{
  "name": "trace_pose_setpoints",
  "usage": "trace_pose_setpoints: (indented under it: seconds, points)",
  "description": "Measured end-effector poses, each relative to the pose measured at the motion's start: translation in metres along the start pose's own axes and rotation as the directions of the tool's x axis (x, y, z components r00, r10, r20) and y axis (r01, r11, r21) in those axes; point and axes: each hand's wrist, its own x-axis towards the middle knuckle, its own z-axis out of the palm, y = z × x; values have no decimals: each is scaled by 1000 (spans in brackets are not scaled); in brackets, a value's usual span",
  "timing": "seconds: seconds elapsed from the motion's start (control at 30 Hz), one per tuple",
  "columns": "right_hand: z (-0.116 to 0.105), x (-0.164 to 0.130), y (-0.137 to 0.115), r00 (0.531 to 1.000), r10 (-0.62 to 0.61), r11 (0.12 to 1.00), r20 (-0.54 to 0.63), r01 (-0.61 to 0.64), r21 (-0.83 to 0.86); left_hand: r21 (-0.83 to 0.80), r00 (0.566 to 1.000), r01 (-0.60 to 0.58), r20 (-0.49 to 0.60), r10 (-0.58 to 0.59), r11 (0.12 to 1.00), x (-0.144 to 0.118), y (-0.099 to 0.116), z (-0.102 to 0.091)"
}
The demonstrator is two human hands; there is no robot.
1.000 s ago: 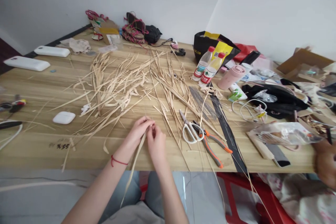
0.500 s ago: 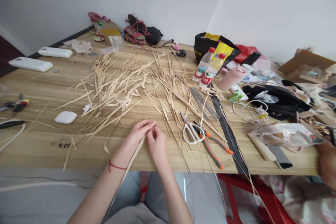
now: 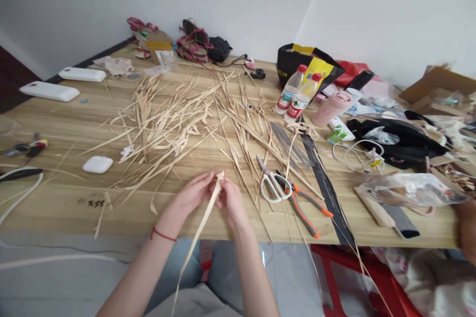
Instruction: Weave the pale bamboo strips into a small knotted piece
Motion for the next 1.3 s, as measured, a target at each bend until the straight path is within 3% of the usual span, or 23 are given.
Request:
trace_pose_setpoints:
  seconds: [0.13, 0.27, 0.4, 0.53, 0.63, 0.8, 1.03, 1.17, 1.3]
  points:
    - [1, -4, -2, 996, 48, 998, 74, -52, 41, -60, 999, 36, -35, -38, 998, 3, -9, -2]
    - [-1, -8, -4, 981, 44, 986, 191, -74, 152, -139, 995, 0, -99, -14, 990, 4, -16, -1]
    - [-1, -9, -6, 971, 40, 978, 238, -87, 190, -106, 989, 15, -147, -31, 994, 6, -16, 1]
    - [0, -13, -3, 988, 64, 998, 142, -64, -3, -69, 968, 73, -234, -87, 995, 3, -6, 7]
    - [-2, -18, 0, 999, -34, 971, 17, 37, -236, -24, 963, 123, -238, -125, 992, -1, 3, 11]
    - [-8, -25, 2, 978, -200, 883, -57, 155, -443, 120, 975, 175, -162, -155, 977, -1, 11, 14]
    - [-5, -28, 6, 913, -394, 650, -102, 199, -733, 215, 974, 84, -226, -35, 973, 5, -2, 21]
    - [-1, -29, 10, 898, -433, 566, -73, 209, -797, 166, 974, 54, -227, -16, 985, 6, -6, 21]
    - [-5, -28, 11, 912, -407, 591, -48, 223, -775, 172, 974, 127, -209, -90, 977, 3, 1, 19]
